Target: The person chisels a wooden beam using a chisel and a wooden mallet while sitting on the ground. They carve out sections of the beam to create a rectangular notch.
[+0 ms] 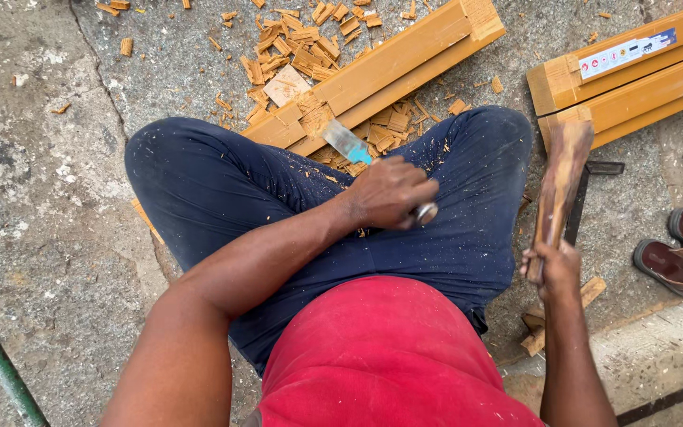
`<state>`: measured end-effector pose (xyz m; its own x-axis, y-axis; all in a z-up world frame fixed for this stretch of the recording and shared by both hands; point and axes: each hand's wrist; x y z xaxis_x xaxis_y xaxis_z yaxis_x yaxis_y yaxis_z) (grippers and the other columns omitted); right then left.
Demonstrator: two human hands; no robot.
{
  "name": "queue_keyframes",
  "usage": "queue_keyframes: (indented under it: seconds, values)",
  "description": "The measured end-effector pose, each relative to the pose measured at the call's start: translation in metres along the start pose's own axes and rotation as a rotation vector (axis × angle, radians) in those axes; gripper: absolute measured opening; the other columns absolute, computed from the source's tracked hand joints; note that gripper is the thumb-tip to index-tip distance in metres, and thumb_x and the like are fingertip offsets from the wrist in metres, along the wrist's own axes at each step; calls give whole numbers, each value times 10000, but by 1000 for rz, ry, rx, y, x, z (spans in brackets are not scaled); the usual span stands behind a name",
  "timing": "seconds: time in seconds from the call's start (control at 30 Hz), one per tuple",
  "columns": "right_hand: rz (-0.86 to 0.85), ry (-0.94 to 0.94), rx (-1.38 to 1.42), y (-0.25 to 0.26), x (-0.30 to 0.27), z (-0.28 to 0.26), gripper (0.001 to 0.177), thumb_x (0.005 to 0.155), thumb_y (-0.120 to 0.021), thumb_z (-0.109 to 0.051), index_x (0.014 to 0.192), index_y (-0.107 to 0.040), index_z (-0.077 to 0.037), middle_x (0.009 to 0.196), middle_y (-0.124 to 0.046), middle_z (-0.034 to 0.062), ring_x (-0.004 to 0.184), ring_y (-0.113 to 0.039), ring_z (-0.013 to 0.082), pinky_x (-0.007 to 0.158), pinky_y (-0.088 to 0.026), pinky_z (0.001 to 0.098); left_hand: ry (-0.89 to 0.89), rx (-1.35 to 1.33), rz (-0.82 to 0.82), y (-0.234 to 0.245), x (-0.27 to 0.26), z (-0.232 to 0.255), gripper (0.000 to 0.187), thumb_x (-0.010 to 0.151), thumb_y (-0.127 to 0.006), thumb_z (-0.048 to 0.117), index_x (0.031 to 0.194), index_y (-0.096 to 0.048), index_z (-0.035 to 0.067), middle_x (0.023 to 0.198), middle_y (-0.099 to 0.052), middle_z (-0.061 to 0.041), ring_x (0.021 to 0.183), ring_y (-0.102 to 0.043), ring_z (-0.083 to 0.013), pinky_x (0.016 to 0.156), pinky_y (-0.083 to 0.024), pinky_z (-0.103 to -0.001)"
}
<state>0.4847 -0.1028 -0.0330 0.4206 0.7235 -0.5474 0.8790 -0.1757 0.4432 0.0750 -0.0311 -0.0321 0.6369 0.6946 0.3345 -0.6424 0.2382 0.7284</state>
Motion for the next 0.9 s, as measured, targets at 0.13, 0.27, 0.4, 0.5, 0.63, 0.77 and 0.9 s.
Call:
queue_keyframes:
  seconds: [0.13,0.27,0.4,0.5,0.63,0.77,0.9]
  values:
    - [38,-92,-171,7,-2,36,435,862,-572,18,1290,-523,78,785,-625,106,568,-601,161,458,-538,291,224,-189,579,29,7,4,350,862,-668,17,1191,-552,46,1078,-598,-187,996,-617,-409,884,-513,-488]
    - [79,-138,-488,-7,7,60,331,995,-603,-143,1264,-634,48,810,-656,122,563,-563,177,442,-420,316,350,-174,831,72,-7,-32,423,941,-765,73,1232,-463,23,1118,-540,-175,988,-617,-351,862,-538,-414]
    - [-10,-100,-338,-14,15,61,330,954,-683,-178,1187,-656,53,799,-673,137,521,-557,169,413,-380,331,567,17,1030,91,-38,-65,433,912,-903,125,999,-480,89,917,-523,-96,802,-584,-189,675,-518,-358]
    - [-1,-11,-389,-17,25,51,308,878,-719,-122,1135,-663,37,791,-675,106,533,-581,138,422,-424,313,320,-337,1377,96,-40,-82,335,995,-781,43,1092,-464,87,1021,-577,-82,901,-606,-163,789,-572,-383]
    - [0,-29,-310,-5,42,49,332,834,-651,-24,1161,-668,29,750,-620,96,492,-523,170,401,-368,352,418,-722,1648,93,-49,-92,238,962,-751,67,928,-516,86,658,-529,-46,494,-528,-139,425,-433,-308]
    - [-112,22,-124,8,60,34,349,843,-625,-19,1174,-594,90,744,-646,104,510,-592,162,424,-475,312,320,-838,1798,76,-53,-109,203,940,-717,38,850,-536,60,640,-531,-60,468,-506,-162,433,-437,-340]
    - [-97,105,-113,16,74,-31,397,808,-646,32,1179,-528,107,739,-638,131,507,-596,185,438,-512,315,300,-860,1882,67,-64,-123,192,914,-693,69,785,-551,65,589,-527,-59,432,-507,-160,409,-455,-348]
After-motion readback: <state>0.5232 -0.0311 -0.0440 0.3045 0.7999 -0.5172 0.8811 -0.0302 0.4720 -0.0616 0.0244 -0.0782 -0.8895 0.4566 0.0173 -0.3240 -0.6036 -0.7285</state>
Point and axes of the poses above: each hand's wrist, its own x-axis towards the middle knuckle, its own y-axis out of the back of the hand, z = x × y
